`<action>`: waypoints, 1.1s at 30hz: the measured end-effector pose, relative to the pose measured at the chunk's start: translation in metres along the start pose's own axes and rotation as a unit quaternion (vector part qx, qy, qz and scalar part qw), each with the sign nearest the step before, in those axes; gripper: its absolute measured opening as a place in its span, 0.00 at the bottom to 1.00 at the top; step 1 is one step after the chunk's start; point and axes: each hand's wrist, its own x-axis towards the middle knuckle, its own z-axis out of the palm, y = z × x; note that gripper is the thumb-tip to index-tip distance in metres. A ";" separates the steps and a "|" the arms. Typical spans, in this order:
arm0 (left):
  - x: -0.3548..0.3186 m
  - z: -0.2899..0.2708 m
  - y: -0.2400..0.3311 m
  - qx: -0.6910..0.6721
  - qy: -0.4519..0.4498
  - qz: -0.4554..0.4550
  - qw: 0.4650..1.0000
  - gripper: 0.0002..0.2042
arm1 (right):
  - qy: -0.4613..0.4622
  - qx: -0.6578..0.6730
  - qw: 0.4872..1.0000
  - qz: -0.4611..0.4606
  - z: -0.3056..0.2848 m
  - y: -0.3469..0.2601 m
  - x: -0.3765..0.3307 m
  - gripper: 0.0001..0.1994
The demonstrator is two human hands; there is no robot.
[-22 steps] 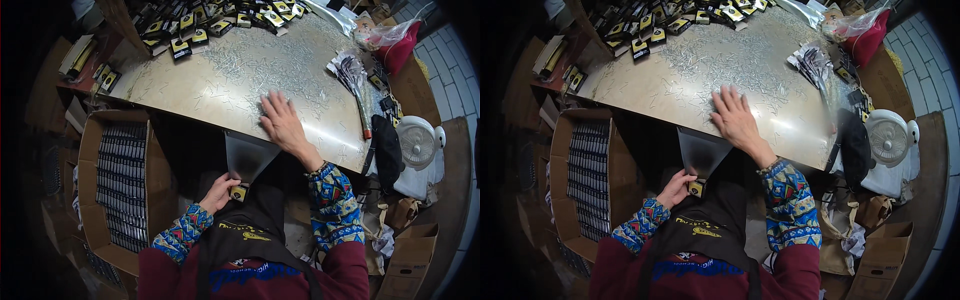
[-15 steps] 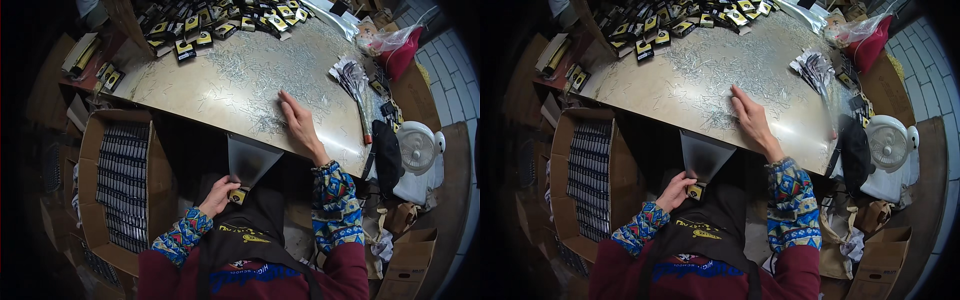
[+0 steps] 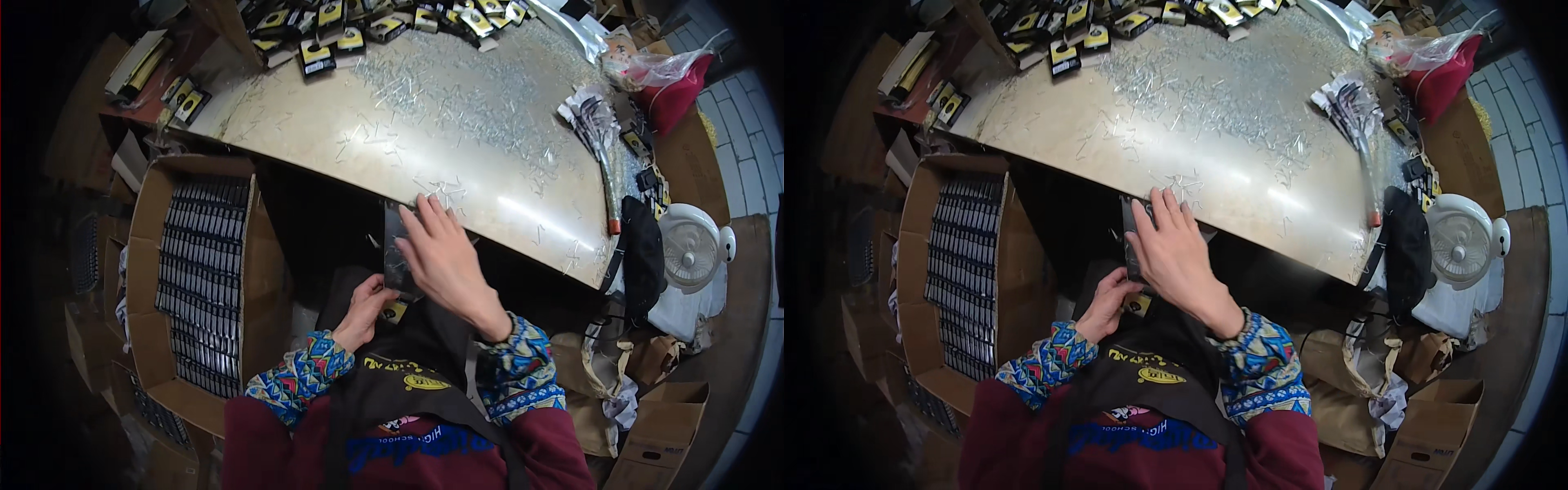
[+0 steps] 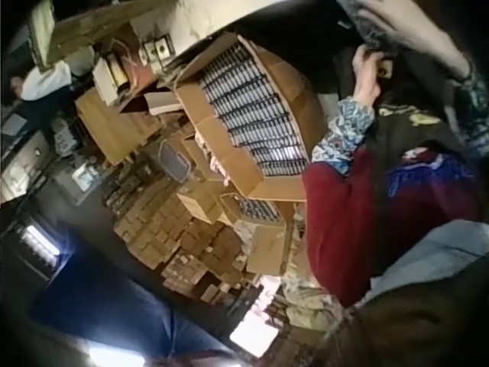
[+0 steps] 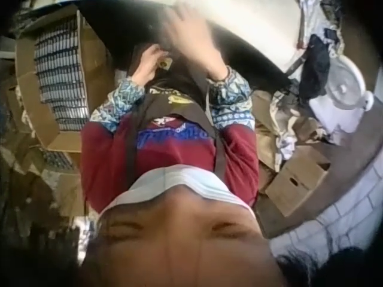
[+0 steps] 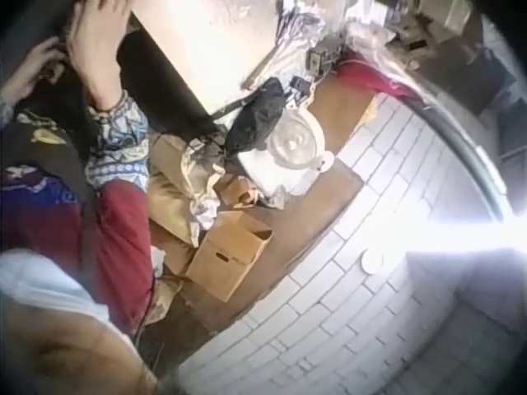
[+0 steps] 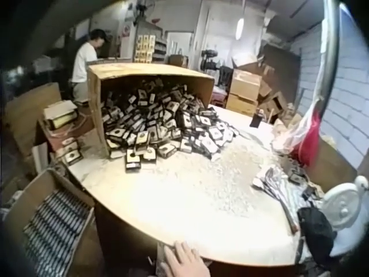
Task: Packaging small boxed components into plastic bags and cardboard shipping boxes at a workstation.
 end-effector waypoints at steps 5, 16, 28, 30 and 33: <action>0.002 0.013 -0.002 0.078 -0.021 0.060 0.995 0.18 | -0.005 0.219 0.974 0.060 -0.034 0.015 -0.007 0.16; 0.011 -0.004 -0.025 0.471 0.053 0.234 0.849 0.29 | -0.224 0.222 0.946 -0.078 0.049 -0.003 -0.059 0.13; -0.029 -0.017 -0.006 0.420 0.059 0.412 0.807 0.31 | -0.246 0.283 0.925 0.066 0.002 -0.022 -0.042 0.15; -0.026 -0.006 0.004 0.409 0.053 0.437 0.799 0.32 | -0.242 0.358 0.890 0.145 0.018 -0.014 -0.042 0.09; -0.023 0.009 0.021 0.489 -0.002 0.430 0.759 0.40 | -0.190 0.327 0.919 0.111 0.020 0.006 -0.041 0.08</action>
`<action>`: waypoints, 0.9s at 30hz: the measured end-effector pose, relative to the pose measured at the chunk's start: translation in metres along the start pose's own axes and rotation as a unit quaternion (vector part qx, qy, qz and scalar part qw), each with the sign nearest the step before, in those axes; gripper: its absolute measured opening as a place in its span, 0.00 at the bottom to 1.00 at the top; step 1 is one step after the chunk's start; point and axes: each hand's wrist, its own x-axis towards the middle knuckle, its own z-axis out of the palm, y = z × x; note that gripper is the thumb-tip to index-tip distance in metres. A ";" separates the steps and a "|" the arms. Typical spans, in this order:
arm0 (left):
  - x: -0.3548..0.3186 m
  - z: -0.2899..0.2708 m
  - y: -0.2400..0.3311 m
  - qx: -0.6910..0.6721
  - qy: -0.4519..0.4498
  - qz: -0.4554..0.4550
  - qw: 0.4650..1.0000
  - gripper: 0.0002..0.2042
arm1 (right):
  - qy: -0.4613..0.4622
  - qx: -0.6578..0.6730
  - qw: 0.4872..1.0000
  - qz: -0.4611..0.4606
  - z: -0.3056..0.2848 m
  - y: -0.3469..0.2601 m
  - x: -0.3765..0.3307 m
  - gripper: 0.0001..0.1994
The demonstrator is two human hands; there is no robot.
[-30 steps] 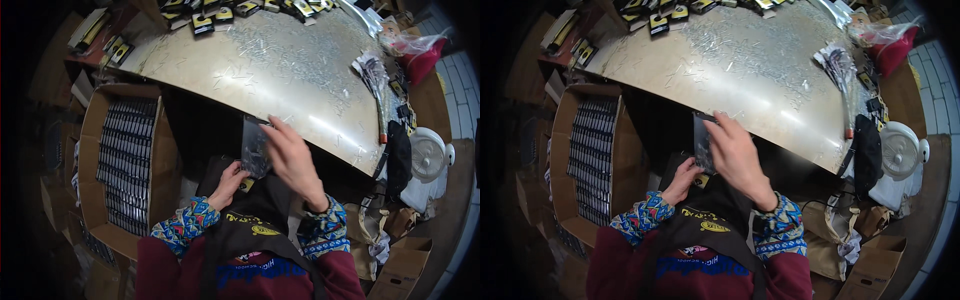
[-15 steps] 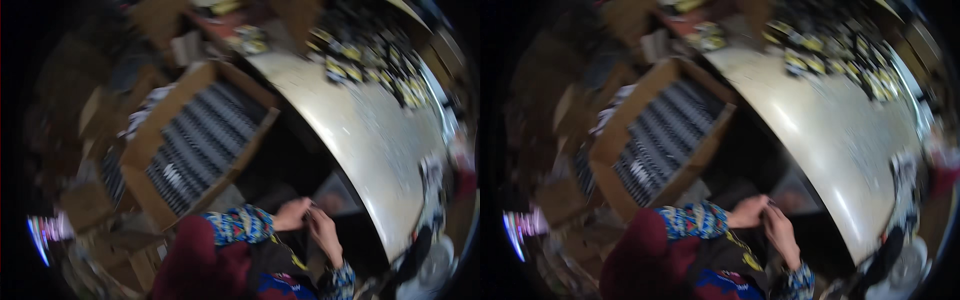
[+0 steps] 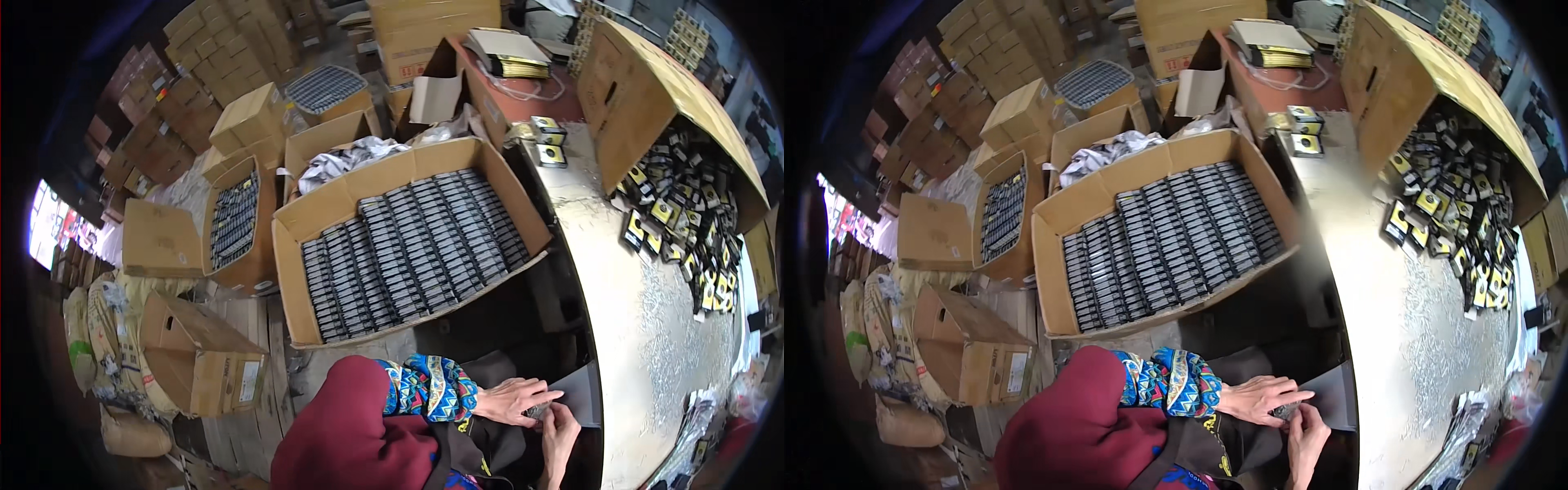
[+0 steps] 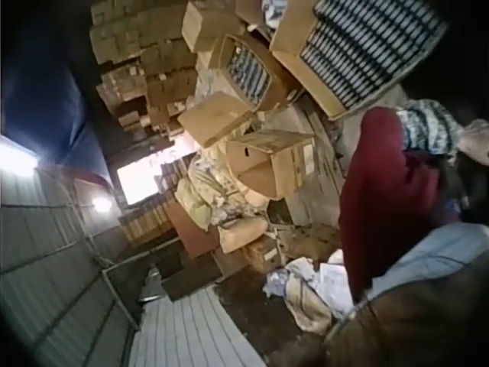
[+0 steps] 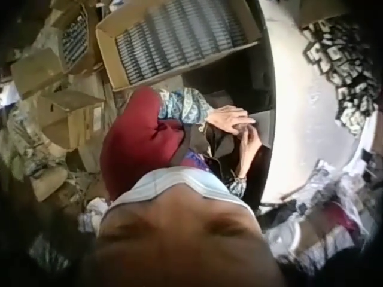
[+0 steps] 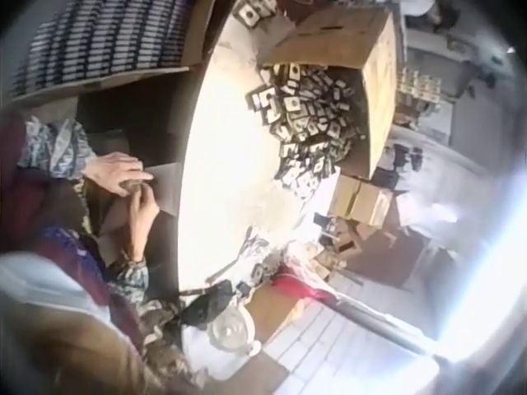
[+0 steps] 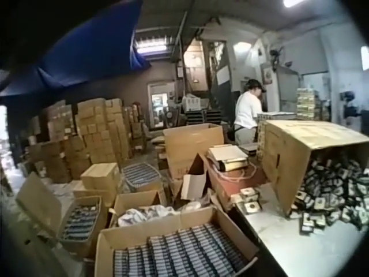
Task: Packaging small boxed components into plastic bags and cardboard shipping boxes at a workstation.
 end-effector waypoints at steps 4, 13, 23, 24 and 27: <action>0.027 0.003 0.012 -0.016 0.074 0.130 0.989 0.49 | 0.146 -0.179 0.973 -0.019 -0.035 -0.004 -0.001 0.05; 0.056 -0.024 0.029 -0.013 0.107 -0.058 0.992 0.33 | 0.217 0.139 0.965 -0.041 -0.040 -0.005 0.002 0.11; 0.062 0.000 0.046 0.015 0.060 0.053 0.997 0.34 | 0.316 0.154 0.936 -0.020 -0.026 0.002 -0.006 0.09; 0.062 0.002 0.045 0.022 0.078 0.069 0.994 0.34 | 0.314 0.049 0.942 -0.110 -0.027 -0.002 -0.005 0.08; 0.064 -0.001 0.047 0.032 0.094 0.080 0.992 0.33 | 0.304 -0.078 0.928 -0.201 -0.022 0.002 0.001 0.08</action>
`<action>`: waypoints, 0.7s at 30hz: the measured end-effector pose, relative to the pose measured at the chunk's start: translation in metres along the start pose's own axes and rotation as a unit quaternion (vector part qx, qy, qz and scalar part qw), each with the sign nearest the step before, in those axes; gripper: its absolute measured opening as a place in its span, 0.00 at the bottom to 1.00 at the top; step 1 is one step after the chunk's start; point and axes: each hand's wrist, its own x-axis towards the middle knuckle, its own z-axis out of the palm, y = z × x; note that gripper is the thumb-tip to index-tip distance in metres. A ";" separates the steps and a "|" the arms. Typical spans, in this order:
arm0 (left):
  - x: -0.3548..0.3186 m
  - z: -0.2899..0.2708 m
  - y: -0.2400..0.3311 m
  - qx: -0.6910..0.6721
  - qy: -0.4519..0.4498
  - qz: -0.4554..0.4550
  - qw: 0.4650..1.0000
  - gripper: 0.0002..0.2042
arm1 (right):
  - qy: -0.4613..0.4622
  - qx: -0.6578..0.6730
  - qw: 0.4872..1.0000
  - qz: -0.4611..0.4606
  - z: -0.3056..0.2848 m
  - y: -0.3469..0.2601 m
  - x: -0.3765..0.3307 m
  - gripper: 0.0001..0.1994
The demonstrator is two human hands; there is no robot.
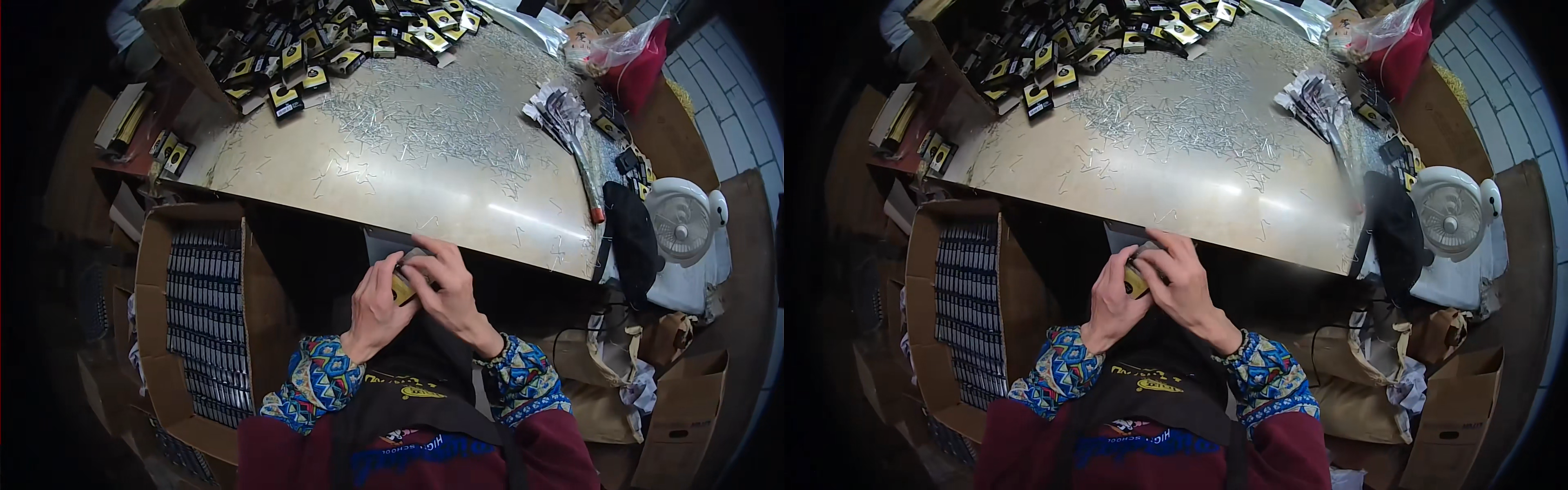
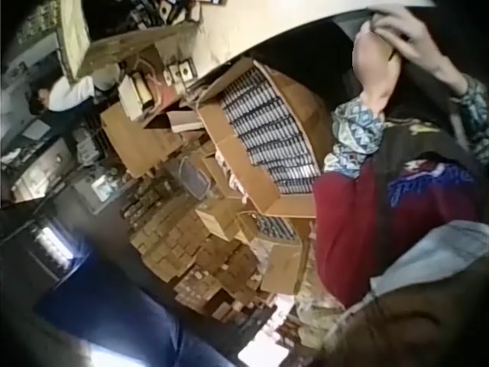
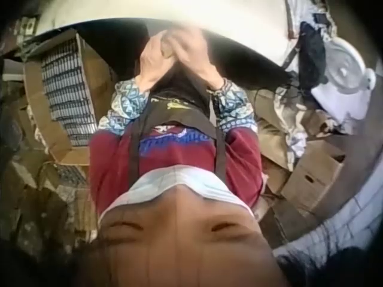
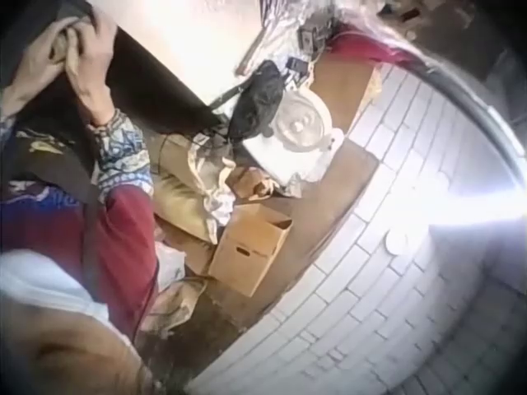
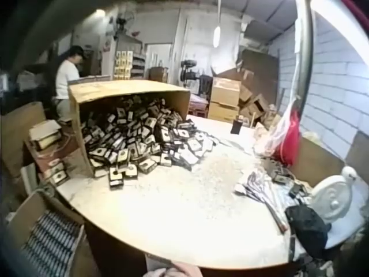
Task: Packaging small boxed components into plastic bags and cardboard shipping boxes at a workstation.
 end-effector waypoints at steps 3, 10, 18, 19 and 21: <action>0.002 -0.007 -0.001 0.013 -0.009 -0.002 1.000 0.33 | 0.035 0.027 0.993 0.109 0.001 0.004 0.000 0.07; 0.005 -0.010 -0.005 0.011 -0.005 0.000 1.000 0.35 | 0.068 0.046 0.992 0.100 0.004 -0.007 0.013 0.05; 0.008 -0.014 -0.001 -0.115 -0.001 -0.154 0.981 0.35 | 0.086 0.228 0.932 0.269 -0.008 -0.001 0.014 0.07; 0.008 -0.015 -0.002 -0.146 -0.009 -0.162 0.976 0.35 | 0.075 0.238 0.936 0.249 -0.008 -0.007 0.014 0.07; 0.008 -0.016 -0.005 -0.177 -0.020 -0.169 0.969 0.35 | 0.005 0.184 0.964 0.193 -0.010 -0.012 0.012 0.05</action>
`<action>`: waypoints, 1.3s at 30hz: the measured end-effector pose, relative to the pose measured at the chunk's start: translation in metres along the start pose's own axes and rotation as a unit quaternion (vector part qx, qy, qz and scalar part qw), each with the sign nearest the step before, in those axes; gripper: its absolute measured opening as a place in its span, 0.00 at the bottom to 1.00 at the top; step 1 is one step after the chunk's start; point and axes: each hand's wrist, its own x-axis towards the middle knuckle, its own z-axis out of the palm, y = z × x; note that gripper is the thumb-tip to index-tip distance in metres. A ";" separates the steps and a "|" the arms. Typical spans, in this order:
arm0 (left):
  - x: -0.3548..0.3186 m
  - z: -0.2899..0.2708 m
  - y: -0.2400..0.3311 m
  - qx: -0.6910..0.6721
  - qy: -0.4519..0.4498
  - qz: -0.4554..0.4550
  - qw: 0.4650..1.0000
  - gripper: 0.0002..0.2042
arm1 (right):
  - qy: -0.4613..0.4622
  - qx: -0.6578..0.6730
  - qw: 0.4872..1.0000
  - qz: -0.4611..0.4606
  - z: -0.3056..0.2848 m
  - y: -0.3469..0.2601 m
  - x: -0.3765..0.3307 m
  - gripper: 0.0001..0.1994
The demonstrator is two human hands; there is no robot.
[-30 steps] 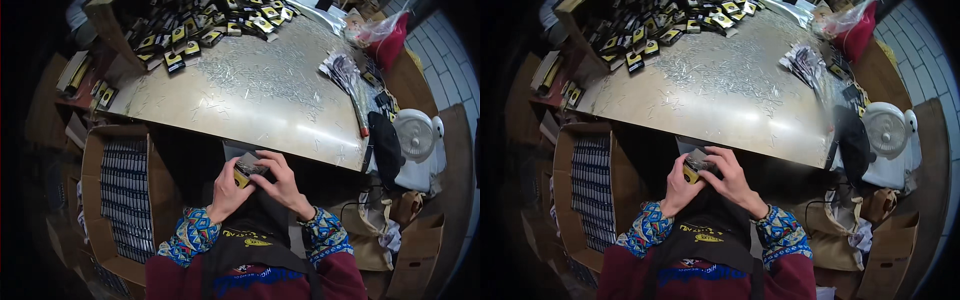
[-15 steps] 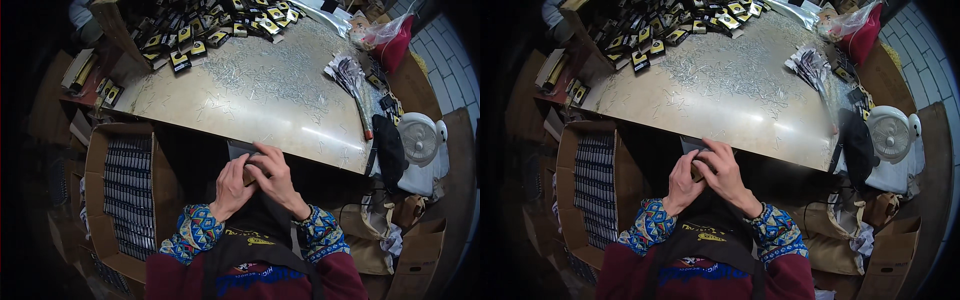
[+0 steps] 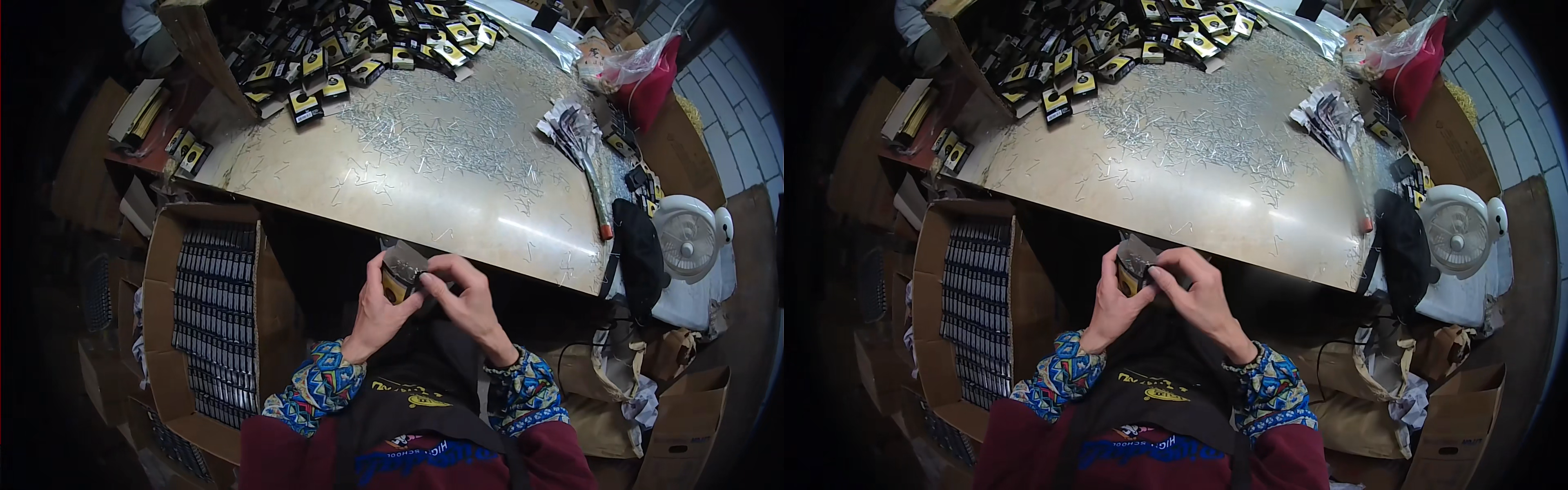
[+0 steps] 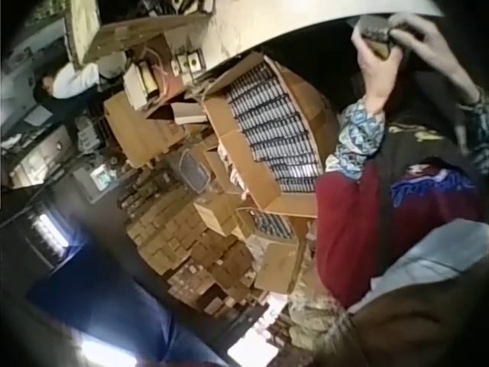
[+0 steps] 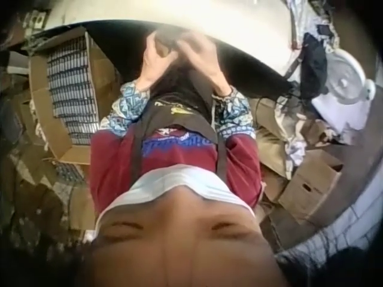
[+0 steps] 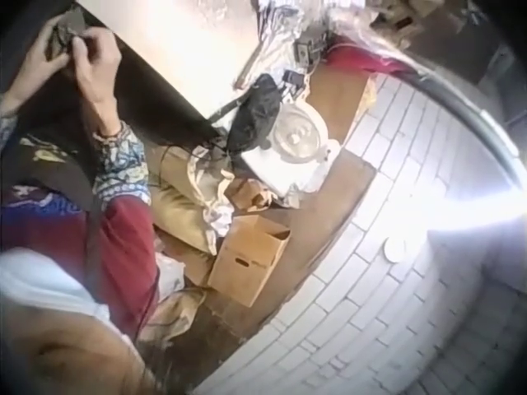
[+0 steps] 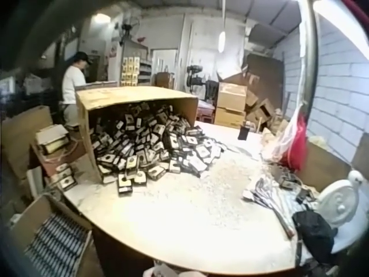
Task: Packaging small boxed components into plastic bags and cardboard shipping boxes at a workstation.
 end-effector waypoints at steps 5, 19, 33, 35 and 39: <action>-0.001 -0.003 -0.002 -0.033 -0.026 -0.042 0.998 0.34 | 0.033 -0.007 0.998 -0.047 -0.001 -0.002 0.001 0.04; -0.004 0.005 -0.008 0.159 -0.013 0.121 0.980 0.40 | 0.098 -0.268 0.951 -0.116 -0.010 0.026 0.009 0.06; -0.004 0.011 -0.005 0.146 -0.004 0.129 0.981 0.38 | 0.029 -0.157 0.976 -0.146 0.003 0.028 -0.021 0.17; -0.005 0.013 -0.009 0.156 -0.002 0.156 0.975 0.38 | 0.027 -0.133 0.983 -0.122 0.006 0.028 -0.023 0.17; -0.007 0.010 -0.010 0.185 -0.001 0.166 0.969 0.38 | 0.028 -0.010 0.999 0.015 0.018 0.018 -0.028 0.15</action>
